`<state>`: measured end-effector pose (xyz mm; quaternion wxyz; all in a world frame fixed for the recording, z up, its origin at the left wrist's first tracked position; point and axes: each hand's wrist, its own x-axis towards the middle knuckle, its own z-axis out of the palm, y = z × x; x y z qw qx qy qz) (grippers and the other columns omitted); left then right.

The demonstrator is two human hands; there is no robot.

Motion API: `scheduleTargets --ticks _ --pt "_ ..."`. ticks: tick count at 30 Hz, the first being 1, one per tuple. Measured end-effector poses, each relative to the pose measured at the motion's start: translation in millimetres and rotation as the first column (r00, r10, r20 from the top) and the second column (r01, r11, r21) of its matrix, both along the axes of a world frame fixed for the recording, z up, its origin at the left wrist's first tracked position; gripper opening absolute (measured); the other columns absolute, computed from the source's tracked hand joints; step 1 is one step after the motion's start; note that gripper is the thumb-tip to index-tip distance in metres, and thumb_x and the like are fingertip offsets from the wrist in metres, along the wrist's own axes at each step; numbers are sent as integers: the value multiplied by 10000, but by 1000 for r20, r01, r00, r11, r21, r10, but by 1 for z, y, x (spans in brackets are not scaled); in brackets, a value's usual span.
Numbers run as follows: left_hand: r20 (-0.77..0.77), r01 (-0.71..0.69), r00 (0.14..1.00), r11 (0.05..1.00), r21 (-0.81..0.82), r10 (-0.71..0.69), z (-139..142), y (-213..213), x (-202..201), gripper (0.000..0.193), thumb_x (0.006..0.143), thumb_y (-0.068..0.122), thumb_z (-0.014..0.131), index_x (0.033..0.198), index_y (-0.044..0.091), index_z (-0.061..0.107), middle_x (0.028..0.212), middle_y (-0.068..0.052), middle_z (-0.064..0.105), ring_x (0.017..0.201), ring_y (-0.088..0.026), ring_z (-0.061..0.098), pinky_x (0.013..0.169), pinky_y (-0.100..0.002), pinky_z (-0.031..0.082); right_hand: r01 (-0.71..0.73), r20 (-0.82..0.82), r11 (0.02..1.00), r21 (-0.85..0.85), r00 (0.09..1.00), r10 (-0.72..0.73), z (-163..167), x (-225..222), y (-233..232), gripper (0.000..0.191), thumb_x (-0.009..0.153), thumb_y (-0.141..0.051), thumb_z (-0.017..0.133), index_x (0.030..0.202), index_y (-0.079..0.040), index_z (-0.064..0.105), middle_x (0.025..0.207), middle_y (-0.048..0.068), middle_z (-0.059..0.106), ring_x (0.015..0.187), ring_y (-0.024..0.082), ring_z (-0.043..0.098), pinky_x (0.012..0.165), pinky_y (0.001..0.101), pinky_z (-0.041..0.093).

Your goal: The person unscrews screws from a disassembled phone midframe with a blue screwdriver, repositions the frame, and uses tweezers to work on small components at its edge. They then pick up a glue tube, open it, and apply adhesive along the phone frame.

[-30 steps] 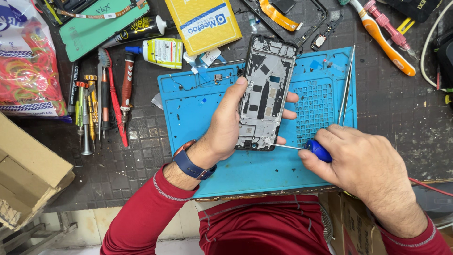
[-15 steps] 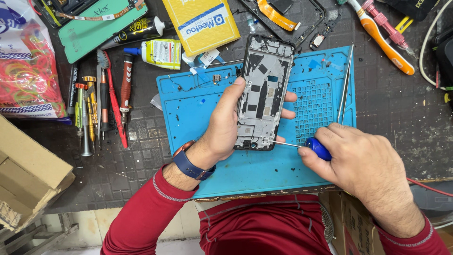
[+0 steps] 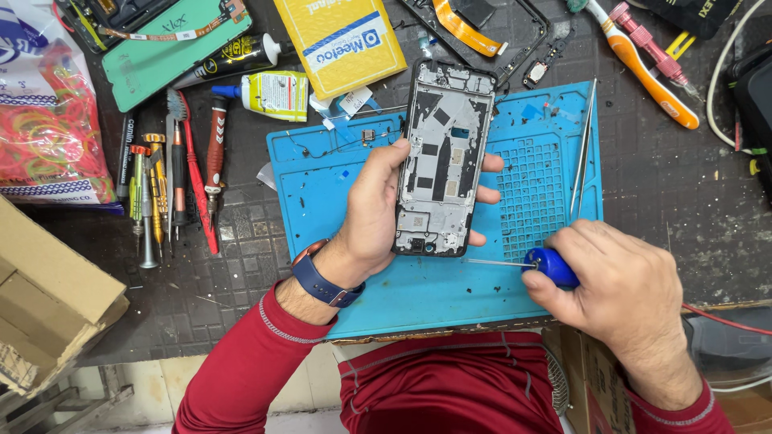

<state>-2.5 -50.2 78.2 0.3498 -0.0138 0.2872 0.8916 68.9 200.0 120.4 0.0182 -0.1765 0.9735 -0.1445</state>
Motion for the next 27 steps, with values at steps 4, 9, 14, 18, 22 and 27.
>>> scheduleTargets --ticks 4,9,14,18,22,27 --pt "-14 4 1000 1000 -15 -4 2 0 1 687 1080 430 213 1562 -23 401 1442 -277 574 1234 -380 636 883 -571 627 43 -66 998 -41 997 -46 -6 9 3 471 872 -561 658 843 -91 653 747 49 597 682 252 642 572 388 494" --pt "0 -1 1000 1000 -16 1 3 0 3 692 1076 437 221 1573 -11 396 1450 -268 568 1239 -362 629 899 -560 631 71 -94 996 -54 993 -76 -9 13 3 498 887 -583 650 830 -89 651 735 42 593 672 240 640 565 381 486" --pt "-18 10 1000 1000 -10 -11 5 0 3 637 1084 401 307 1571 -2 384 1447 -263 564 1233 -348 634 890 -543 629 101 -121 992 -76 987 -110 -9 15 0 517 889 -596 656 845 -80 650 755 51 594 685 251 640 573 383 484" --pt "-49 13 999 999 -33 -14 7 1 3 585 1073 327 401 1564 14 343 1429 -270 562 1213 -343 638 864 -532 628 115 -135 991 -70 983 -124 -6 16 -2 505 857 -579 708 898 -79 652 802 61 602 718 261 648 595 387 496" --pt "-63 16 998 999 -45 -18 10 0 3 590 1055 306 438 1559 19 329 1426 -273 564 1209 -343 643 867 -523 635 112 -148 994 -12 983 -113 -4 19 -9 493 770 -484 806 975 -63 652 906 90 625 788 279 657 643 397 520" --pt "-69 23 997 998 -62 -27 12 1 2 600 1045 311 445 1557 19 331 1421 -275 563 1209 -340 641 862 -523 634 144 -171 989 14 975 -139 0 27 -17 420 743 -211 787 1097 -46 632 1047 117 645 943 306 653 773 436 519"
